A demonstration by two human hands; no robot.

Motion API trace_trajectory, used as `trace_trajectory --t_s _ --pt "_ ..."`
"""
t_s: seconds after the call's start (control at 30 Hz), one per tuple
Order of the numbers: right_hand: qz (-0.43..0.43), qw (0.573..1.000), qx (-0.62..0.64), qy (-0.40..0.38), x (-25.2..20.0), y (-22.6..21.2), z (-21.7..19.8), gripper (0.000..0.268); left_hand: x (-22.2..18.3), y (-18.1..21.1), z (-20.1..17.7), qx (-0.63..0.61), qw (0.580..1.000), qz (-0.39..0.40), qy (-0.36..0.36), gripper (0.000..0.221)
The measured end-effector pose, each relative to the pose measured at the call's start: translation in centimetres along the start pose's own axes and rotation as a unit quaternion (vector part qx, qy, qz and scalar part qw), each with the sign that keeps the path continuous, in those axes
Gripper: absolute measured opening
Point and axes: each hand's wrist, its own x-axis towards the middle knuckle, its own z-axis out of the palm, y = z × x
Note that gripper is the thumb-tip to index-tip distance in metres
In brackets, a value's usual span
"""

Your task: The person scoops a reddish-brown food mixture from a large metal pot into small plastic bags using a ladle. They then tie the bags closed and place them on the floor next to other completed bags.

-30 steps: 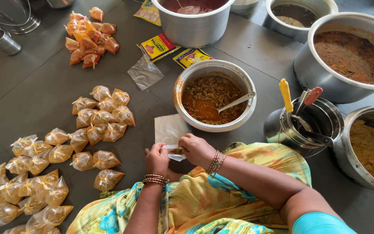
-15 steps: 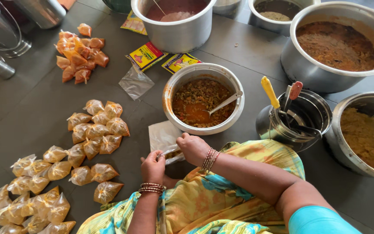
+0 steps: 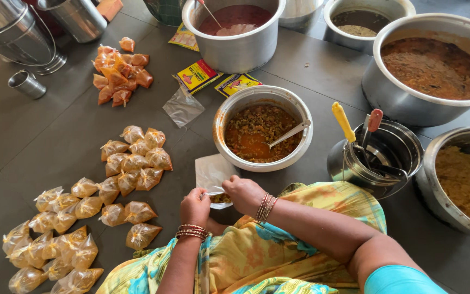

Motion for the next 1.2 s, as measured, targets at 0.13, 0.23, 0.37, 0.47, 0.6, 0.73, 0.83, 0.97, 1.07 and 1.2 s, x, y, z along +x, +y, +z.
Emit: trace_trajectory --t_s 0.13,0.23,0.37,0.47,0.6,0.73,0.83,0.97,1.07,1.2 --pt "0.003 0.985 -0.174 -0.013 0.6 1.5 -0.2 0.019 -0.3 0.5 0.1 0.017 0.998 -0.037 -0.049 0.016" --pt "0.016 0.993 -0.121 0.011 0.9 1.6 -0.3 0.024 0.0 1.1 0.0 0.044 0.995 -0.043 -0.081 0.015" --pt "-0.037 0.985 -0.167 -0.022 0.1 0.9 0.0 0.016 1.0 0.4 -0.6 0.003 1.0 -0.013 -0.023 0.016" --pt "-0.038 0.963 -0.264 -0.03 0.6 1.6 -1.0 0.009 1.3 0.3 0.1 -0.01 0.999 0.027 -0.034 0.016" --pt "0.058 0.992 -0.1 0.041 0.7 1.4 -1.2 0.02 0.5 0.0 0.4 0.067 0.993 0.019 -0.097 0.016" --pt "0.057 0.997 -0.035 0.037 0.6 1.4 -1.5 0.021 1.3 0.4 -0.3 0.001 0.998 0.054 -0.025 0.015" --pt "0.051 0.997 -0.034 0.044 0.5 1.4 -1.1 0.025 0.9 0.5 -0.9 -0.004 0.998 0.0 -0.059 0.016" --pt "0.06 0.997 -0.018 0.048 0.5 2.1 -1.5 0.023 0.2 0.7 -0.7 -0.024 0.996 0.078 -0.026 0.019" --pt "0.057 0.996 0.052 0.051 0.5 2.3 -1.7 0.026 0.3 0.2 -0.8 -0.061 0.994 0.061 -0.064 0.022" --pt "0.097 0.99 0.1 0.021 1.0 2.8 -1.4 0.013 0.5 -0.9 -0.6 -0.294 0.912 -0.197 -0.21 0.024"
